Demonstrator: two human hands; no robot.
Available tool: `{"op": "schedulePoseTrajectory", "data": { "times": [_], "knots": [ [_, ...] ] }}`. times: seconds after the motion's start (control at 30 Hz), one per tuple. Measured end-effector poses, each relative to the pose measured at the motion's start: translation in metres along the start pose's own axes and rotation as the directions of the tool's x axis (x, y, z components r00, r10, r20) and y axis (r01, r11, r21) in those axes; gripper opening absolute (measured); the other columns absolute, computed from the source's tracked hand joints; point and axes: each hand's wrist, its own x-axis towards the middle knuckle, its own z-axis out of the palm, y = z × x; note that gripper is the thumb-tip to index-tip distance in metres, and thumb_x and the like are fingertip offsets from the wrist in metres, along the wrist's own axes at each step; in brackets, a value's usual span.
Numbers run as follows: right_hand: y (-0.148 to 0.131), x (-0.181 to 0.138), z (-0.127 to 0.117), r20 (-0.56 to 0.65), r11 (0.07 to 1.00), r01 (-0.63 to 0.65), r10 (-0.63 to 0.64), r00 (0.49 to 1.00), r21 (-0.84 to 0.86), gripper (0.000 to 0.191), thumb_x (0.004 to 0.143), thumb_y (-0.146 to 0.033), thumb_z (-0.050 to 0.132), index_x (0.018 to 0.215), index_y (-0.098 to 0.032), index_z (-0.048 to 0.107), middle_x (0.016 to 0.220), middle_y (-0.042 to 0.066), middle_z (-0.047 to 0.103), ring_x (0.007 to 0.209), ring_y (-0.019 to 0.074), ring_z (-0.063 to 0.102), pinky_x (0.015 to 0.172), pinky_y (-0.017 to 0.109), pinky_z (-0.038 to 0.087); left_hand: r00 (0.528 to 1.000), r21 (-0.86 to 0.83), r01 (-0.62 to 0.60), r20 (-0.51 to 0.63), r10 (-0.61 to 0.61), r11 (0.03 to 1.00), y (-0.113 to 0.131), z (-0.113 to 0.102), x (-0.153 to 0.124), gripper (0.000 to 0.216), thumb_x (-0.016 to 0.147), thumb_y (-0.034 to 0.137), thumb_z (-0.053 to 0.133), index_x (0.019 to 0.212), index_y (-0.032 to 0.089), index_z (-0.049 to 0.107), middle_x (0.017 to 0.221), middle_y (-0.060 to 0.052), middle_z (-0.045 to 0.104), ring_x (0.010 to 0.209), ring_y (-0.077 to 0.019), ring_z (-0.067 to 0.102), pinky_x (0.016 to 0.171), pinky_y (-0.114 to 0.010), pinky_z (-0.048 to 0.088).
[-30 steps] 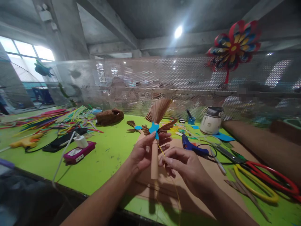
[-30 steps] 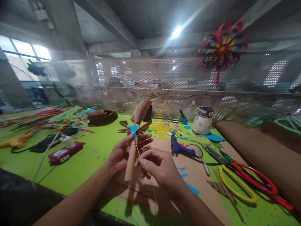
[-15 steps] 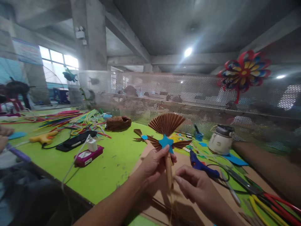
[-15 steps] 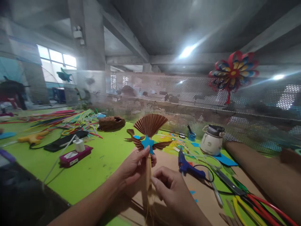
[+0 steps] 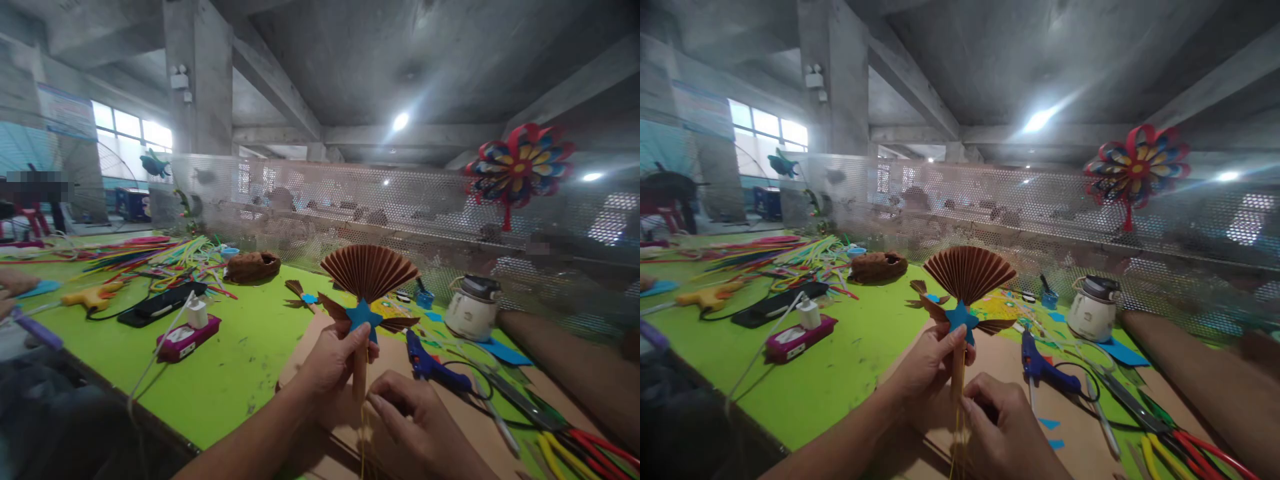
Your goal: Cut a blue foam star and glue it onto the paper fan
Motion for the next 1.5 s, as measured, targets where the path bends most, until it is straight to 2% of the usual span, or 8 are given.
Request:
{"op": "schedulePoseTrajectory", "data": {
  "times": [0.33,0.57,0.8,0.97,1.2,1.37,1.43,1.5],
  "knots": [
    [0.004,-0.002,-0.003,0.049,0.997,0.012,-0.009,0.999,-0.074,0.022,0.085,-0.027,0.042,0.068,-0.017,0.051,0.060,-0.001,0.050,0.056,0.0131,0.046,0.053,0.023,0.033,0.997,0.107,-0.056,-0.045,0.061,0.993,-0.002,0.002,-0.003,0.026,0.075,0.035,0.066,0.073,0.010,0.061,0.063,-0.005,0.061,0.057,-0.0109,0.055,0.060,-0.023,0.042],
    [0.004,0.000,0.006,0.062,0.983,0.027,-0.016,0.998,-0.184,0.020,0.081,-0.022,0.046,0.063,-0.017,0.053,0.053,-0.003,0.047,0.051,0.0112,0.042,0.050,0.022,0.029,0.998,0.030,-0.044,-0.045,0.046,0.999,-0.004,0.000,0.004,0.031,0.074,0.041,0.065,0.074,0.013,0.054,0.060,-0.002,0.059,0.049,-0.0137,0.058,0.047,-0.024,0.044],
    [-0.003,-0.012,-0.004,0.390,0.976,-0.102,0.171,0.905,-0.191,0.017,0.078,-0.031,0.056,0.079,-0.025,0.072,0.078,0.001,0.068,0.073,0.0166,0.060,0.060,0.021,0.040,0.972,-0.116,-0.051,-0.232,0.023,0.992,0.014,-0.020,0.017,0.033,0.077,0.039,0.063,0.065,0.014,0.045,0.057,0.002,0.052,0.040,-0.0034,0.044,0.039,-0.014,0.034],
    [0.009,-0.005,-0.015,0.283,0.973,-0.062,0.125,0.951,-0.220,0.030,0.085,-0.037,0.045,0.084,-0.019,0.069,0.080,0.005,0.070,0.073,0.0191,0.061,0.064,0.027,0.043,0.947,-0.066,-0.092,-0.315,0.066,0.994,0.065,-0.041,0.012,0.026,0.085,0.029,0.054,0.066,0.014,0.046,0.058,0.001,0.051,0.042,-0.0033,0.045,0.039,-0.013,0.035],
    [0.021,0.000,-0.020,0.181,0.965,-0.066,0.114,0.977,-0.252,0.033,0.086,-0.040,0.042,0.084,-0.017,0.067,0.083,0.007,0.067,0.074,0.0205,0.059,0.066,0.031,0.043,0.901,0.213,-0.085,-0.401,0.166,0.973,0.130,-0.081,-0.024,0.010,0.079,0.007,0.052,0.070,0.011,0.054,0.060,-0.002,0.056,0.046,-0.0062,0.050,0.034,-0.012,0.033],
    [0.028,-0.003,-0.013,0.124,0.959,-0.051,0.088,0.988,-0.279,0.026,0.085,-0.036,0.046,0.081,-0.018,0.066,0.083,0.005,0.066,0.075,0.0188,0.059,0.068,0.030,0.042,0.893,0.342,0.019,-0.429,0.139,0.939,0.131,-0.105,-0.057,0.007,0.076,0.010,0.060,0.071,0.011,0.055,0.063,0.000,0.054,0.052,-0.0095,0.055,0.036,-0.015,0.036],
    [0.032,-0.004,-0.010,0.124,0.955,-0.040,0.080,0.989,-0.295,0.025,0.085,-0.036,0.046,0.081,-0.019,0.065,0.083,0.005,0.065,0.077,0.0189,0.059,0.070,0.030,0.042,0.885,0.354,0.100,-0.459,0.080,0.930,0.124,-0.114,-0.048,0.004,0.078,0.012,0.060,0.077,0.010,0.057,0.067,-0.001,0.055,0.056,-0.0108,0.056,0.039,-0.017,0.039],
    [0.034,-0.005,-0.008,0.148,0.955,-0.009,0.056,0.987,-0.297,0.024,0.085,-0.036,0.047,0.083,-0.020,0.065,0.085,0.005,0.065,0.079,0.0189,0.059,0.071,0.030,0.041,0.862,0.356,0.184,-0.507,0.023,0.916,0.117,-0.123,-0.022,0.015,0.084,0.021,0.057,0.094,0.010,0.058,0.086,-0.005,0.060,0.070,-0.0132,0.059,0.056,-0.024,0.049]
  ]
}}
